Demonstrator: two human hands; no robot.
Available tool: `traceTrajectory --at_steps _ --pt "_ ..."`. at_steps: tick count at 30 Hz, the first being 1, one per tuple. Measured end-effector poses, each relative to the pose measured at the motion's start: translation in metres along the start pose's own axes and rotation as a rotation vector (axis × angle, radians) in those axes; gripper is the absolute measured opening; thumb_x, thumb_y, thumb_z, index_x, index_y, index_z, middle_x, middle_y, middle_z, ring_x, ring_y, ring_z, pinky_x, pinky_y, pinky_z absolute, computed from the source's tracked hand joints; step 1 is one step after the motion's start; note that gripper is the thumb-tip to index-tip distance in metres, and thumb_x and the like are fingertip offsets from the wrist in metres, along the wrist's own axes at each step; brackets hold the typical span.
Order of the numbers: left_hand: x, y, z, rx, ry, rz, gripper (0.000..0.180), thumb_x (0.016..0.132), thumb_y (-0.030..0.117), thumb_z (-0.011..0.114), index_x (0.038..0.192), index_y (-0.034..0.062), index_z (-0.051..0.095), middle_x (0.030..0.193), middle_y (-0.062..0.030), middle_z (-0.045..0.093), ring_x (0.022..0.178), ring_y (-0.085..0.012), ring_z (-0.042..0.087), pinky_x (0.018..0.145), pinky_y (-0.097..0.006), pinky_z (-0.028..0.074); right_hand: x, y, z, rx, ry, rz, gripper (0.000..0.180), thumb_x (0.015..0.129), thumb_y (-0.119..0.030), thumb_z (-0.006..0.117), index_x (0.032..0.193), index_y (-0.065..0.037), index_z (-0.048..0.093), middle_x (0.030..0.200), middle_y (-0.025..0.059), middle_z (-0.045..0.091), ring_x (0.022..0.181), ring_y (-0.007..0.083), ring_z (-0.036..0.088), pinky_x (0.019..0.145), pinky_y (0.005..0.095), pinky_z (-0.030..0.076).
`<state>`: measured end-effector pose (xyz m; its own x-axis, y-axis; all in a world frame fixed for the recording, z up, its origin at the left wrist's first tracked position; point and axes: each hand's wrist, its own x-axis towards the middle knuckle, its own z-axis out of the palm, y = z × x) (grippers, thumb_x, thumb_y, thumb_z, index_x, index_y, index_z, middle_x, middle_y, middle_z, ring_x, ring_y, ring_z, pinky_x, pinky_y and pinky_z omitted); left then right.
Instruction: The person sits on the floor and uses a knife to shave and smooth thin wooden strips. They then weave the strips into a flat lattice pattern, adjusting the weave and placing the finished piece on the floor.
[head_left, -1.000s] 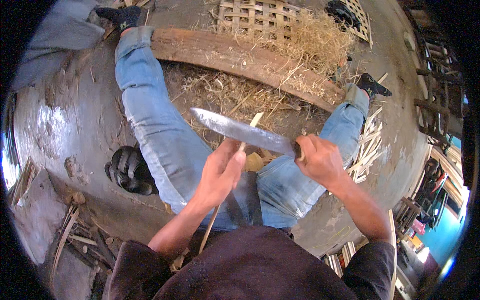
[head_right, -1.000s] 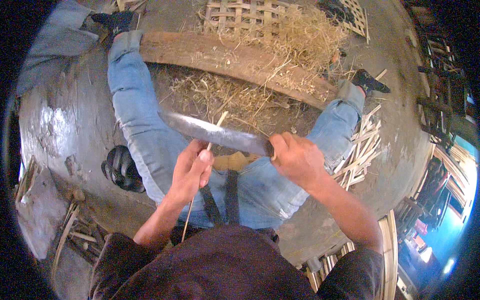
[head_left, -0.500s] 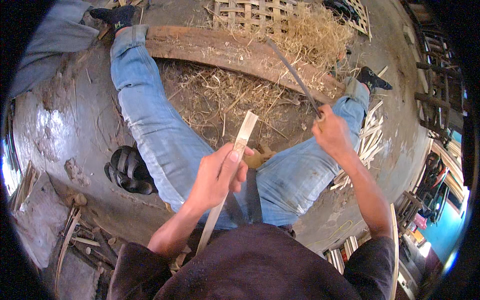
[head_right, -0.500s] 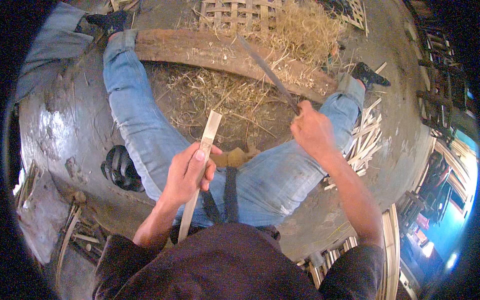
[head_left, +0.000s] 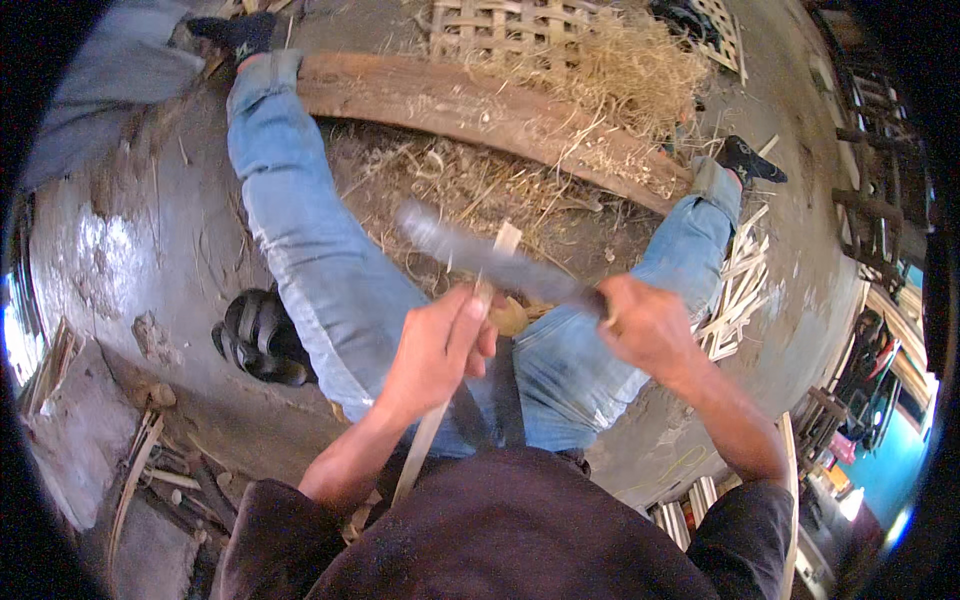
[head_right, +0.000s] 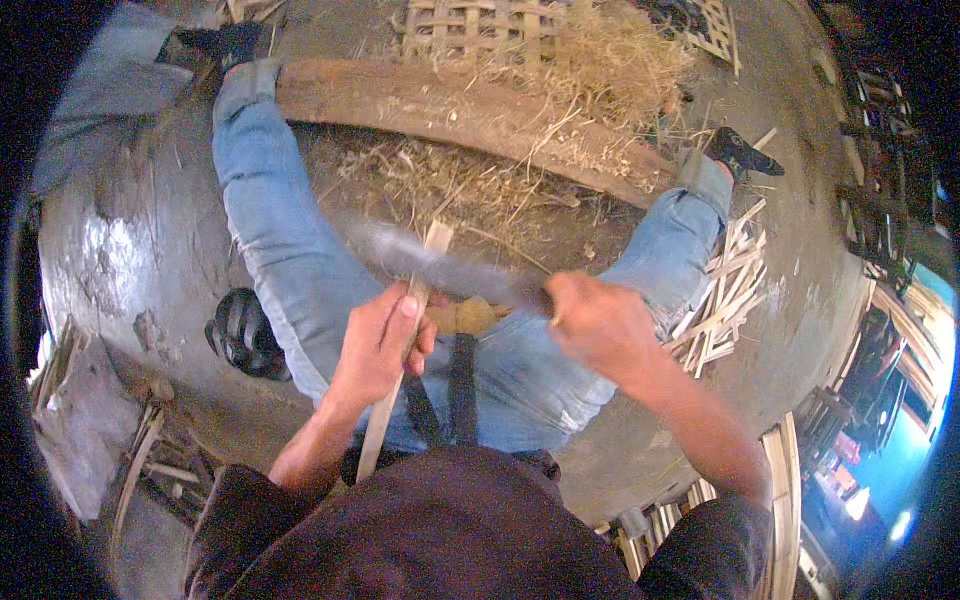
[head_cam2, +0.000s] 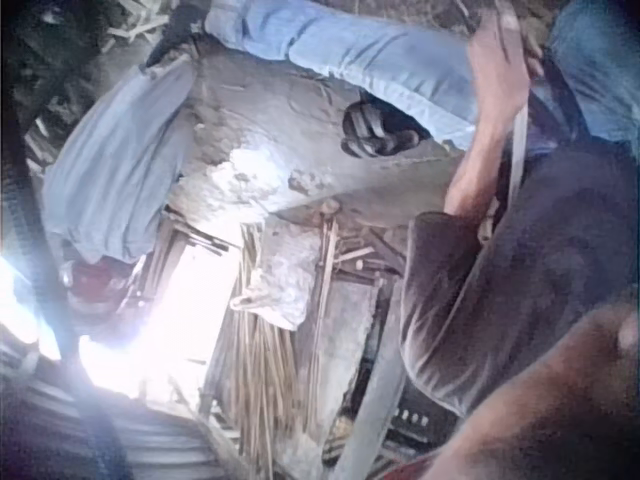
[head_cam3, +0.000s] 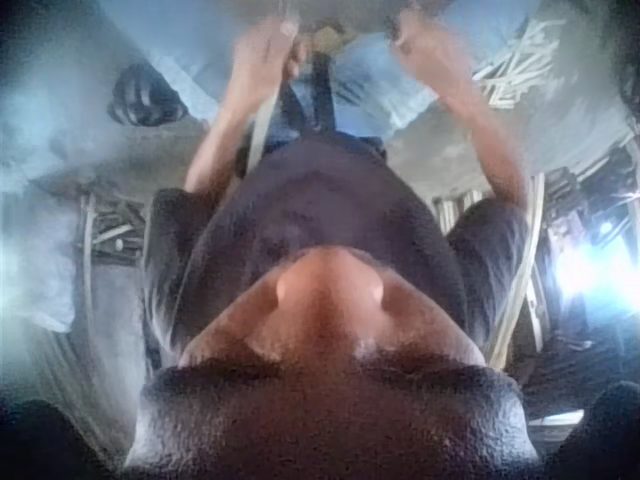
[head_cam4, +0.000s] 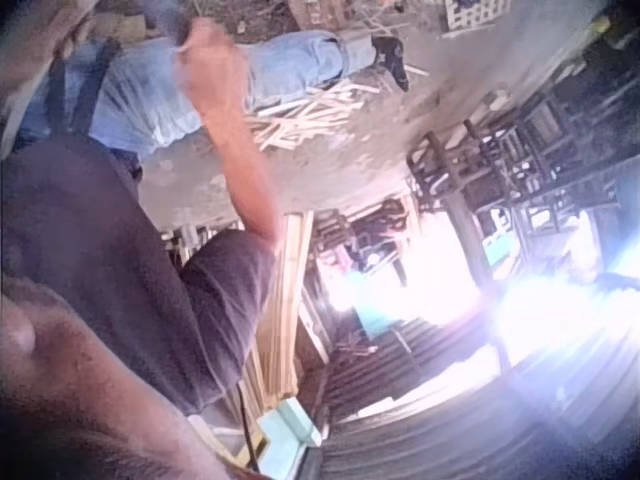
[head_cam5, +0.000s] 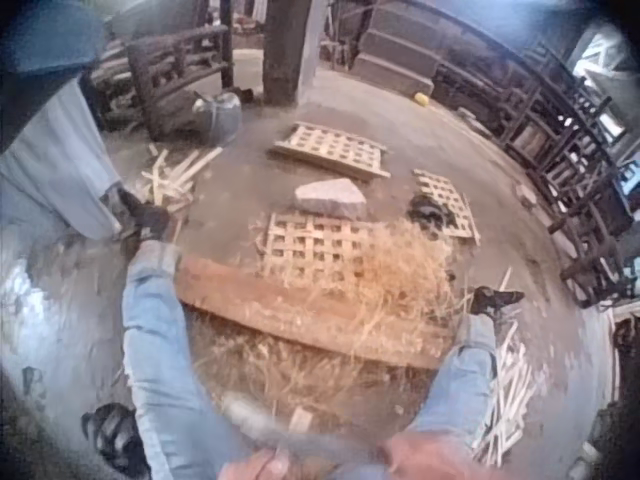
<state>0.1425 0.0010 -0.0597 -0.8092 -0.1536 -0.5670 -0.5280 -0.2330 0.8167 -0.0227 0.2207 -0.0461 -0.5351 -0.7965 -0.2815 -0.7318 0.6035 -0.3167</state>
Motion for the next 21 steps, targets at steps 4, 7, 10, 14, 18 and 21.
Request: traceTrajectory --at_steps 4,7,10,14,18,21 --pt "-0.003 0.008 0.006 0.048 -0.04 -0.001 0.04 0.103 0.035 0.035 0.108 0.0018 0.058 0.063 -0.0016 0.054 0.048 -0.0075 0.051 0.046 -0.024 0.042 0.007 0.004 0.0 0.008 0.073 0.112 0.019 0.079 -0.014 0.059 0.095 -0.005 0.052 0.082 0.0169 0.063 0.076 0.0354 0.065 0.063 0.0461 0.052" --pt "-0.005 0.015 0.016 0.116 -0.055 -0.007 0.042 0.102 0.036 0.037 0.116 0.003 0.059 0.065 0.0006 0.053 0.05 -0.0058 0.048 0.045 -0.023 0.039 -0.004 -0.002 -0.001 0.043 0.067 0.01 0.018 0.08 -0.015 0.058 0.094 -0.006 0.051 0.081 0.0162 0.062 0.076 0.0365 0.064 0.063 0.0468 0.052" --pt "-0.013 0.011 0.016 0.075 -0.043 0.01 0.04 0.101 0.034 0.042 0.122 0.0037 0.058 0.066 0.0038 0.051 0.052 -0.004 0.044 0.045 -0.022 0.036 -0.004 0.026 0.004 0.006 0.169 0.124 0.019 0.082 -0.018 0.058 0.095 -0.005 0.051 0.09 0.0194 0.064 0.077 0.0409 0.063 0.064 0.0484 0.051" --pt "-0.024 0.004 -0.022 0.037 0.135 0.086 0.056 0.093 0.048 0.053 0.127 0.0031 0.054 0.069 0.008 0.043 0.054 0.0004 0.037 0.043 -0.016 0.028 -0.033 0.139 0.017 0.291 0.707 0.771 0.032 0.081 -0.029 0.061 0.098 -0.003 0.051 0.095 0.0244 0.065 0.083 0.0456 0.062 0.069 0.0518 0.049" --pt "-0.036 0.027 -0.088 0.147 0.424 0.245 0.054 0.093 0.045 0.054 0.128 0.0046 0.053 0.07 0.0079 0.039 0.054 0.0007 0.034 0.043 -0.015 0.025 -0.123 0.264 0.06 0.414 0.934 1.2 0.053 0.077 -0.037 0.064 0.111 0.003 0.055 0.091 0.0252 0.065 0.091 0.0414 0.062 0.082 0.0484 0.047" --pt "-0.059 0.06 -0.12 0.366 0.607 0.324 0.045 0.096 0.038 0.051 0.129 0.0062 0.054 0.07 0.0076 0.038 0.053 -0.0001 0.032 0.043 -0.016 0.024 -0.188 0.308 0.095 0.283 0.606 1.435 0.047 0.077 -0.037 0.064 0.105 0.001 0.061 0.105 0.0259 0.063 0.101 0.0402 0.061 0.089 0.0466 0.047"
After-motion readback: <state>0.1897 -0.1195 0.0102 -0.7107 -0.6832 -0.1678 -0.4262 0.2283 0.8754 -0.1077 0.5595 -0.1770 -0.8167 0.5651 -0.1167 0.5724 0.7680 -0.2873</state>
